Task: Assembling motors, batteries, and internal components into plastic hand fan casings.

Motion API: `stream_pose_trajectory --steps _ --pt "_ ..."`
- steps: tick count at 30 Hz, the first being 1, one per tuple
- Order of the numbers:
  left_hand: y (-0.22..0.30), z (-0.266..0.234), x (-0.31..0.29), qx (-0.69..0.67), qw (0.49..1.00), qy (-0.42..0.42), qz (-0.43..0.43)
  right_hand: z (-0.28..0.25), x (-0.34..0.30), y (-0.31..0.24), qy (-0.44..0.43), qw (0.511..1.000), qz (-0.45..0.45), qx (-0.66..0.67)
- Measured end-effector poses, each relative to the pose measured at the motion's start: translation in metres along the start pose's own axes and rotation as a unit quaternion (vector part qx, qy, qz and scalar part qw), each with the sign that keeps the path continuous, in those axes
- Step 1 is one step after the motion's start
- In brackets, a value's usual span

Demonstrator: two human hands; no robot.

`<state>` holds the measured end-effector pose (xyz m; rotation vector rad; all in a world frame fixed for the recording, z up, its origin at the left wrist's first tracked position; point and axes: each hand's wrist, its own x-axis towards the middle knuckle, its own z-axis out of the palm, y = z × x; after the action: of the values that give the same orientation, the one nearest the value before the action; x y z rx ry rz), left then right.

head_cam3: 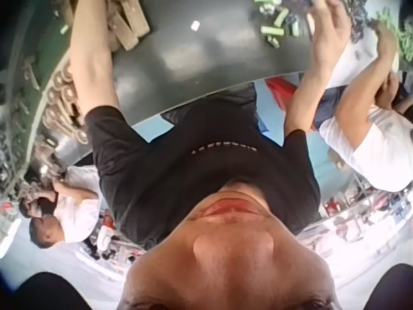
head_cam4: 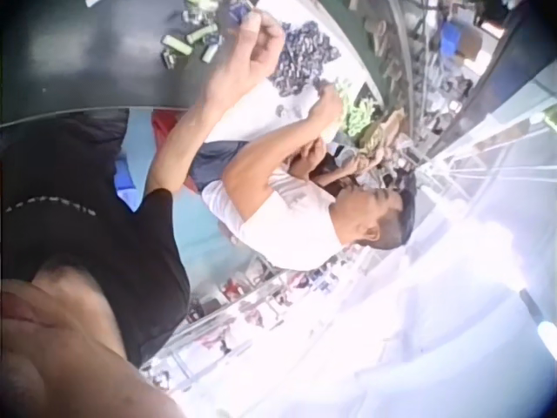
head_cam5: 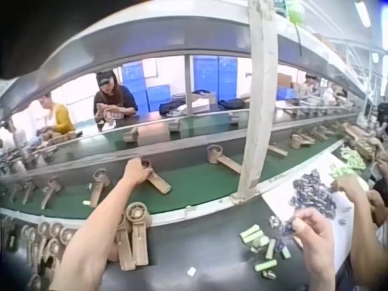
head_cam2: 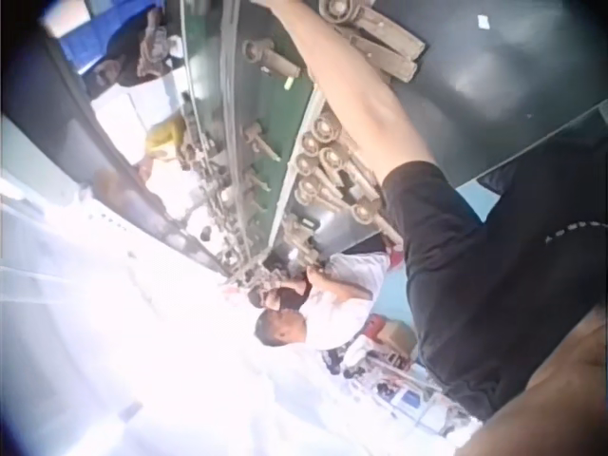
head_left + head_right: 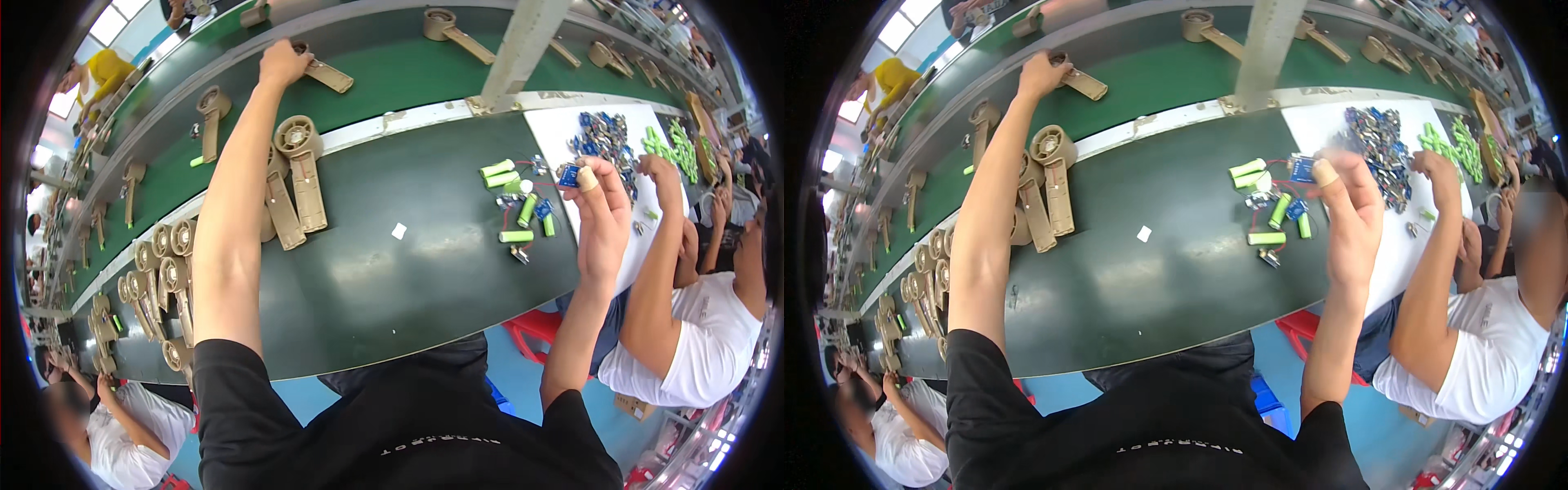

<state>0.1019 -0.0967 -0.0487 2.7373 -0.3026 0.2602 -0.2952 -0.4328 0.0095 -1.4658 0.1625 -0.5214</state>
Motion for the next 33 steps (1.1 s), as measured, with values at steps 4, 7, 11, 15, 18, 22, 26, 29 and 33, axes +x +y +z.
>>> stream_pose_trajectory --steps 4,7,11,15,18,22,26,29,33 --pt "0.026 -0.025 -0.042 -0.048 0.987 0.124 0.088 0.010 -0.021 -0.015 -0.068 0.994 0.051 0.073" --pt "0.087 -0.073 -0.131 -0.151 0.973 0.055 0.163 0.010 -0.040 -0.015 -0.128 0.980 0.108 0.103" --pt "0.122 -0.087 -0.245 -0.216 0.952 -0.043 0.211 0.029 -0.066 -0.008 -0.161 0.966 0.165 0.117" --pt "0.119 -0.066 -0.309 -0.249 0.949 -0.106 0.159 0.053 -0.089 0.001 -0.194 0.946 0.200 0.168" --pt "0.116 -0.064 -0.330 -0.181 0.965 -0.031 0.185 0.064 -0.104 0.009 -0.210 0.928 0.235 0.200" --pt "0.126 -0.096 -0.365 -0.515 0.818 -0.146 0.208 0.079 -0.117 0.018 -0.212 0.910 0.239 0.265" --pt "0.127 -0.089 -0.393 -0.582 0.779 -0.124 0.199 0.100 -0.131 0.018 -0.215 0.930 0.159 0.253" --pt "0.112 -0.089 -0.405 -0.728 0.667 -0.108 0.115 0.105 -0.130 0.020 -0.212 0.961 0.078 0.161" --pt "0.103 -0.095 -0.400 -0.759 0.638 -0.130 -0.009 0.094 -0.111 0.030 -0.155 0.982 0.106 0.000"
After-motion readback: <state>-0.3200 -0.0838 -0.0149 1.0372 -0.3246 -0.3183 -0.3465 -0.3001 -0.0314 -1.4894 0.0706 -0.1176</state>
